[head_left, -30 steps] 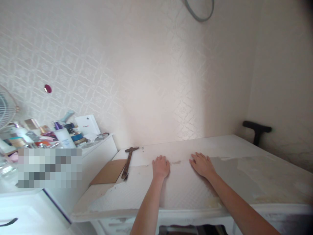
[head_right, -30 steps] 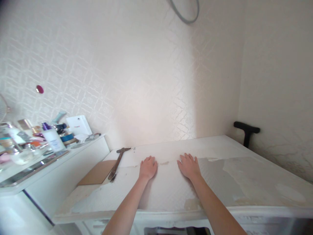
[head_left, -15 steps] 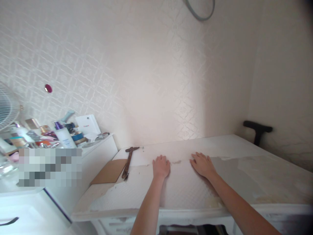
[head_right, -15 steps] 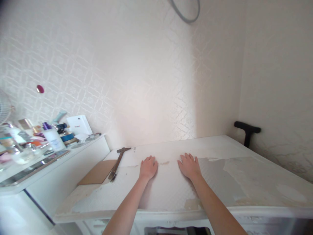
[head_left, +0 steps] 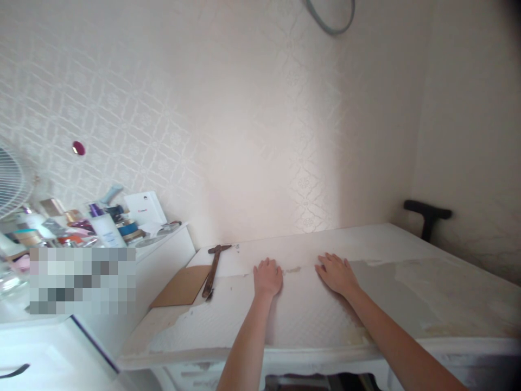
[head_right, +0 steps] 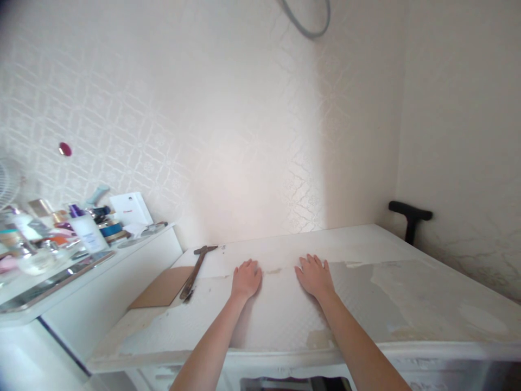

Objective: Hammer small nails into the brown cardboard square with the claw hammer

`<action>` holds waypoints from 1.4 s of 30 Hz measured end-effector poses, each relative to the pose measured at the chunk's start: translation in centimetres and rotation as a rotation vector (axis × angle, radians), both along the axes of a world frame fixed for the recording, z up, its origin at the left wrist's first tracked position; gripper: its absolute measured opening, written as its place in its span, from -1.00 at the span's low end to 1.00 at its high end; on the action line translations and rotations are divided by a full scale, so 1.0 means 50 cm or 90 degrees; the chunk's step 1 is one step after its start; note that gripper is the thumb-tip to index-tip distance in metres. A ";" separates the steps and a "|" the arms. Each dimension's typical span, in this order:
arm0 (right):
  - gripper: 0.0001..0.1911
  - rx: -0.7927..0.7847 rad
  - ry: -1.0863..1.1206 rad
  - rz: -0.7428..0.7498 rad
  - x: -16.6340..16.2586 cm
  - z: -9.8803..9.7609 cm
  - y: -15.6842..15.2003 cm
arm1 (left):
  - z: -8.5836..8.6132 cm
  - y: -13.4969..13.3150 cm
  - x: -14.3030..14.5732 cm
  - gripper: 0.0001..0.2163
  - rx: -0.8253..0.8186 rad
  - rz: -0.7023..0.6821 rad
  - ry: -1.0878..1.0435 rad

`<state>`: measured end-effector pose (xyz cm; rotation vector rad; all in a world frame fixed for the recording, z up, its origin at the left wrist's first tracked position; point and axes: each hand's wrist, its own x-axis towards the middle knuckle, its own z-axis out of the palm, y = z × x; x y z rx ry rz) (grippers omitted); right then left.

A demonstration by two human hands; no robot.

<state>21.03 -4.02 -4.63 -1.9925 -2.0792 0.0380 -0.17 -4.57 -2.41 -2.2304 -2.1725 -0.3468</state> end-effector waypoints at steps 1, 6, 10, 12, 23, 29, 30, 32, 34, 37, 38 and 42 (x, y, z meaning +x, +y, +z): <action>-0.45 0.000 0.000 -0.001 0.000 0.000 0.000 | 0.000 0.000 0.000 -0.59 0.001 0.000 -0.001; -0.46 0.001 -0.001 -0.004 0.000 0.000 -0.001 | 0.007 -0.004 0.002 -0.58 -0.008 0.000 -0.004; -0.46 0.002 0.001 -0.004 0.000 0.000 -0.001 | 0.009 -0.005 0.002 -0.58 -0.008 0.001 -0.004; -0.46 0.002 0.001 -0.003 -0.001 0.001 -0.002 | 0.007 -0.004 0.002 -0.58 -0.005 -0.001 -0.005; -0.46 0.001 0.001 -0.002 -0.001 0.002 -0.003 | 0.003 -0.002 0.001 -0.58 0.000 -0.003 -0.007; -0.46 0.002 0.002 -0.002 -0.001 0.002 -0.001 | 0.002 -0.001 0.000 -0.60 0.005 -0.004 -0.007; -0.46 0.002 0.002 -0.002 -0.001 0.002 -0.001 | 0.000 0.000 0.000 -0.60 0.008 -0.004 -0.008; -0.46 0.001 0.002 -0.002 -0.001 0.002 -0.002 | -0.002 0.001 -0.001 -0.60 0.012 -0.004 -0.009; -0.46 0.000 0.003 -0.002 -0.001 0.003 -0.002 | -0.003 0.002 -0.001 -0.60 0.012 -0.005 -0.008; -0.46 -0.001 0.004 -0.002 -0.001 0.004 -0.004 | 0.001 -0.001 0.001 -0.60 0.006 -0.005 -0.003; -0.46 -0.002 0.004 -0.002 -0.001 0.005 -0.004 | 0.003 -0.003 0.002 -0.60 0.004 -0.005 -0.002; -0.46 -0.003 0.001 -0.003 -0.002 0.006 -0.005 | 0.010 -0.008 0.004 -0.60 -0.002 -0.003 -0.002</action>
